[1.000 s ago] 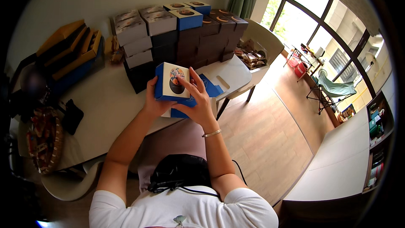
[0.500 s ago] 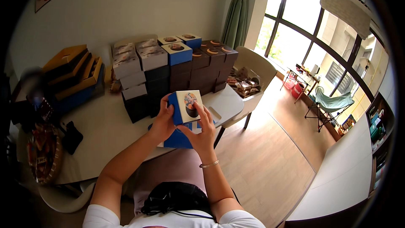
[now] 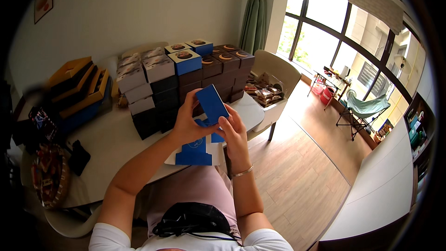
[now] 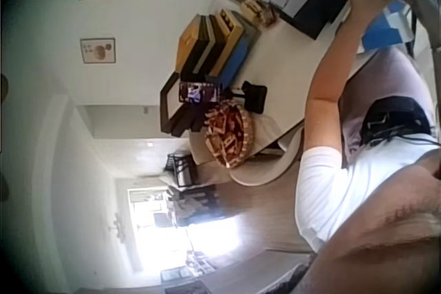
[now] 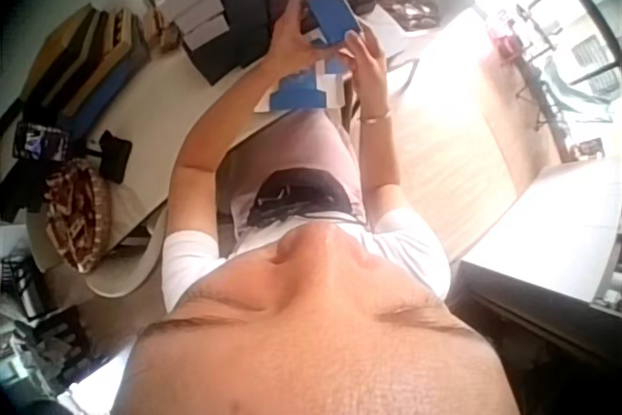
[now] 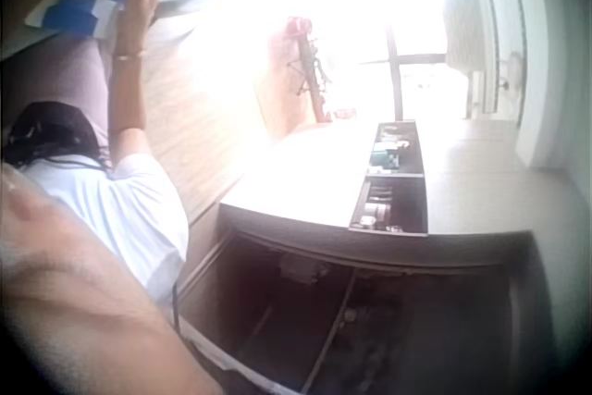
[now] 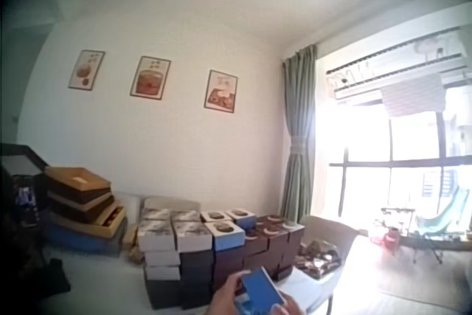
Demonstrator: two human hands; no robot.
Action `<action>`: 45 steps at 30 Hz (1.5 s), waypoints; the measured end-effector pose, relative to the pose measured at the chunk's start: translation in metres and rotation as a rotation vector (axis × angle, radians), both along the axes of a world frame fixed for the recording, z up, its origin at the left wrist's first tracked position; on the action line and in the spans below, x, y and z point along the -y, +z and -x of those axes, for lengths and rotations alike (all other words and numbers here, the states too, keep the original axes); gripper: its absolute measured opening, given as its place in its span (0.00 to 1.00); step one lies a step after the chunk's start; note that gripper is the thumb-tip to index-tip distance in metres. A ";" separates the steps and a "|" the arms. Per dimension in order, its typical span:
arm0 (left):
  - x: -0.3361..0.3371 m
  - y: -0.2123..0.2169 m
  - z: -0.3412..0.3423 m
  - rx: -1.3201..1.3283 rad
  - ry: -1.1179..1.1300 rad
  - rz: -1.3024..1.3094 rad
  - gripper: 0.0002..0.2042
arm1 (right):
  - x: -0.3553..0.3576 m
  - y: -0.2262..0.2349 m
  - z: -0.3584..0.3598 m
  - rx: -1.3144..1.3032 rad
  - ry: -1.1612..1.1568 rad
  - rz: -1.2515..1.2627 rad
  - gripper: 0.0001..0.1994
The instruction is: The person assembles small cardboard boxes by folding the flaps and tucking them into slots to form a closed cube. They handle the boxes one at a time, picking them from a stack, folding the sides, and placing the finished boxes onto a growing pile.
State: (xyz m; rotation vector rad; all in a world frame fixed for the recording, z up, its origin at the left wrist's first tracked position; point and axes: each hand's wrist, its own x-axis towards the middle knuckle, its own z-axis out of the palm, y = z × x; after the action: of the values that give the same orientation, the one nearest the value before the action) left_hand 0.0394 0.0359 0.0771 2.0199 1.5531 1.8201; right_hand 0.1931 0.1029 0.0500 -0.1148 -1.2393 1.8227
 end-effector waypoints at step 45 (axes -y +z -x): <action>0.042 -0.091 0.040 -0.509 0.440 0.954 0.62 | -0.012 -0.098 -0.024 0.445 -0.077 -0.035 0.26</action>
State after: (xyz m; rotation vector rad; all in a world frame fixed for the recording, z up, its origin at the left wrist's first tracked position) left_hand -0.0005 -0.0063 -0.0136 1.7383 2.4625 0.3270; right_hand 0.2173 0.1146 -0.0476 -0.5659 -1.5453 1.7613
